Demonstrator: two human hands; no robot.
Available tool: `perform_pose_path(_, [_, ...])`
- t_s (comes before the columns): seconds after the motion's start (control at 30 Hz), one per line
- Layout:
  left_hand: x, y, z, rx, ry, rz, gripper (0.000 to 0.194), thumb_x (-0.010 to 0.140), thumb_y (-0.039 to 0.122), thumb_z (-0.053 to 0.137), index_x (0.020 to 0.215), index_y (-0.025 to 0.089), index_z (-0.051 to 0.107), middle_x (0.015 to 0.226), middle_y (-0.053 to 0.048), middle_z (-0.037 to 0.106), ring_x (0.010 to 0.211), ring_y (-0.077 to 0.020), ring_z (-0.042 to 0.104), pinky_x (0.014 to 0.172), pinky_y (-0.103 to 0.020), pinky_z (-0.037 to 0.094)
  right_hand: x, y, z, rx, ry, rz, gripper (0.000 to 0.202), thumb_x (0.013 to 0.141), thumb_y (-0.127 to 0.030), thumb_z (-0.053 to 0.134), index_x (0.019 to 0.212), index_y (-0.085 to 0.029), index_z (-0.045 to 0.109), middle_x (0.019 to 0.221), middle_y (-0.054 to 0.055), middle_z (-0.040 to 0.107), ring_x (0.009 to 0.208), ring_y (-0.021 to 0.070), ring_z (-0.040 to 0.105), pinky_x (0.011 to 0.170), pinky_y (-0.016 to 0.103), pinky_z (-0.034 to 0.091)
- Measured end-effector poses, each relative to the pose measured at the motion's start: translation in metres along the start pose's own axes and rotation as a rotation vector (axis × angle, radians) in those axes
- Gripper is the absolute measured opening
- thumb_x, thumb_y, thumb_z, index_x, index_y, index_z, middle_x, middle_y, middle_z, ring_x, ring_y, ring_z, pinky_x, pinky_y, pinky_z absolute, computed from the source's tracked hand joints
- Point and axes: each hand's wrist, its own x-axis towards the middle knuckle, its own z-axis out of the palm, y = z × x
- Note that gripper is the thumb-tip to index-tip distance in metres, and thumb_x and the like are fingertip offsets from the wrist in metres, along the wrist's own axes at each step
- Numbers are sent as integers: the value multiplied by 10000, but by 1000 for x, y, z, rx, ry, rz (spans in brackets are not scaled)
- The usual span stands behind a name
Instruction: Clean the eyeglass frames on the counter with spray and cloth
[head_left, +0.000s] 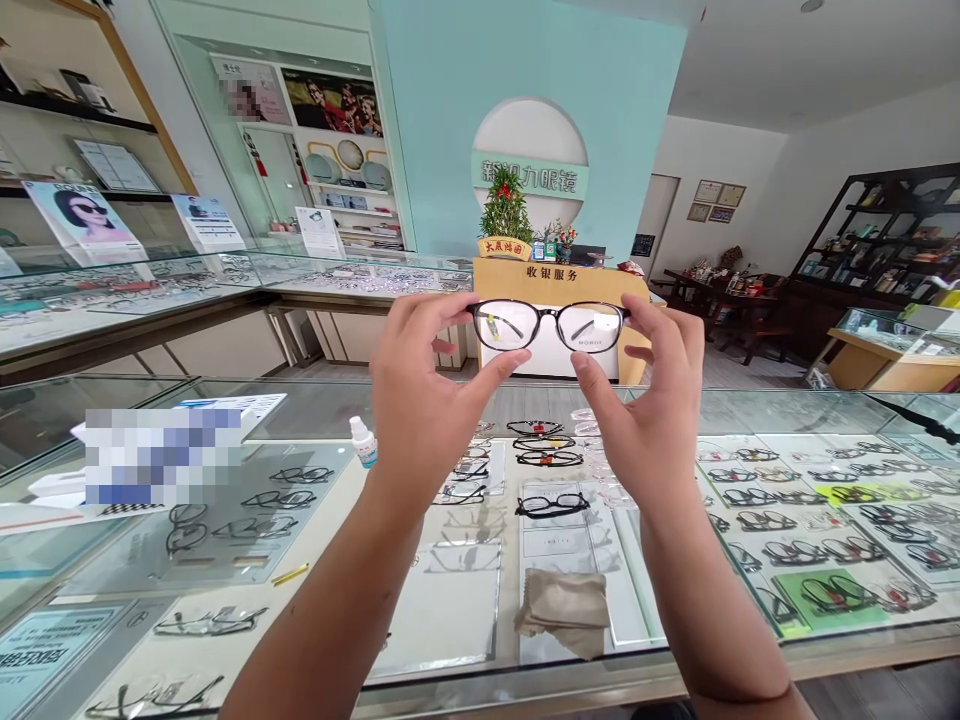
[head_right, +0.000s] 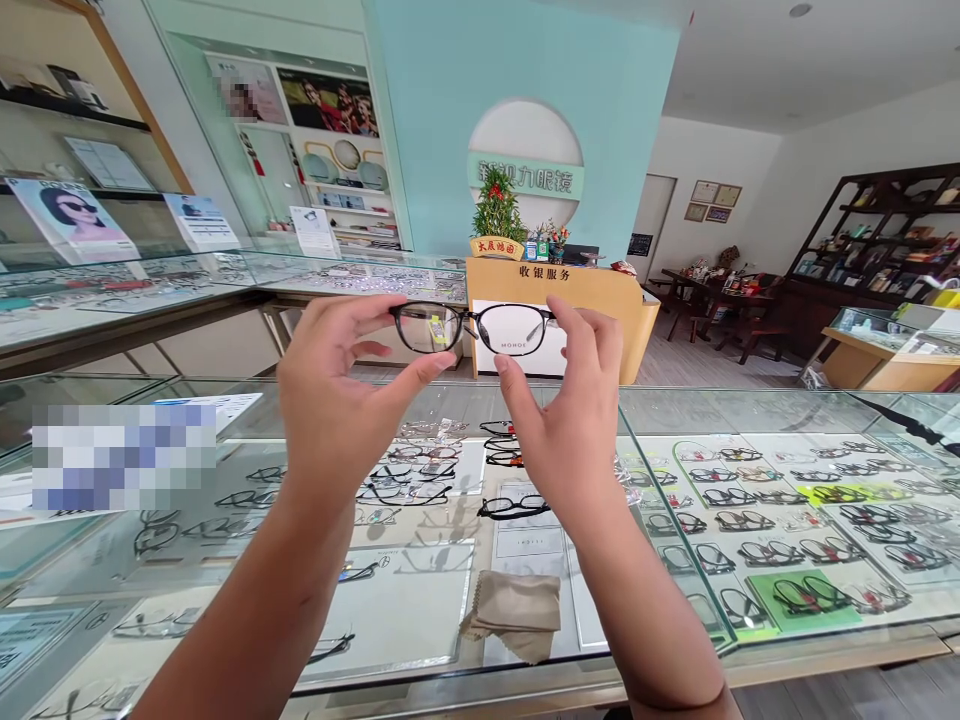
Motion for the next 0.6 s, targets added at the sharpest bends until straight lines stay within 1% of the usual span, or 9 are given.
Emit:
perform_pose_path(0.1, [0,-3,3,-25,-2,-19,572,766,307,1022,1283,277,780,1276,-58,758,1112,-277,777,812,-423,663,1,1,1,-15,8,-16,535,1033,-385,723,1539,-341,557,1422,129,564,1336,335,633,1028,583,639])
perform_pose_path(0.23, [-1,-3,4,-3,-23,-17,519,818,344,989,1286,311,765,1277,-65,749,1126,-292,773,820,-449,685,1,3,2,-17,0,-11,548,1026,-376,717,1546,-338,549,1428,130,561,1345,338,626,1018,576,640])
perform_pose_path(0.3, [-1,-1,5,17,-16,0,488,848,361,969,1284,321,754,1281,-73,738,1159,-307,764,861,-479,694,1,5,2,-13,-10,-5,551,1023,-377,711,1546,-334,543,1435,133,560,1353,337,620,1013,569,642])
perform_pose_path(0.4, [-3,2,5,45,24,41,495,855,388,966,1288,322,736,1285,-84,721,1209,-328,747,949,-522,697,1,6,3,7,-25,18,535,1015,-384,709,1521,-326,547,1427,131,571,1349,328,617,1009,555,645])
perform_pose_path(0.5, [-4,4,5,69,50,76,522,860,411,962,1310,315,718,1293,-87,707,1246,-334,728,1030,-539,686,1,7,4,49,-40,58,516,993,-381,723,1480,-314,565,1400,120,589,1334,314,620,1017,542,643])
perform_pose_path(0.6, [-6,5,4,63,53,91,521,877,408,946,1333,315,710,1304,-94,690,1282,-346,704,1070,-554,668,1,7,6,83,-51,90,504,978,-381,739,1450,-310,577,1383,112,597,1316,300,624,1023,529,641])
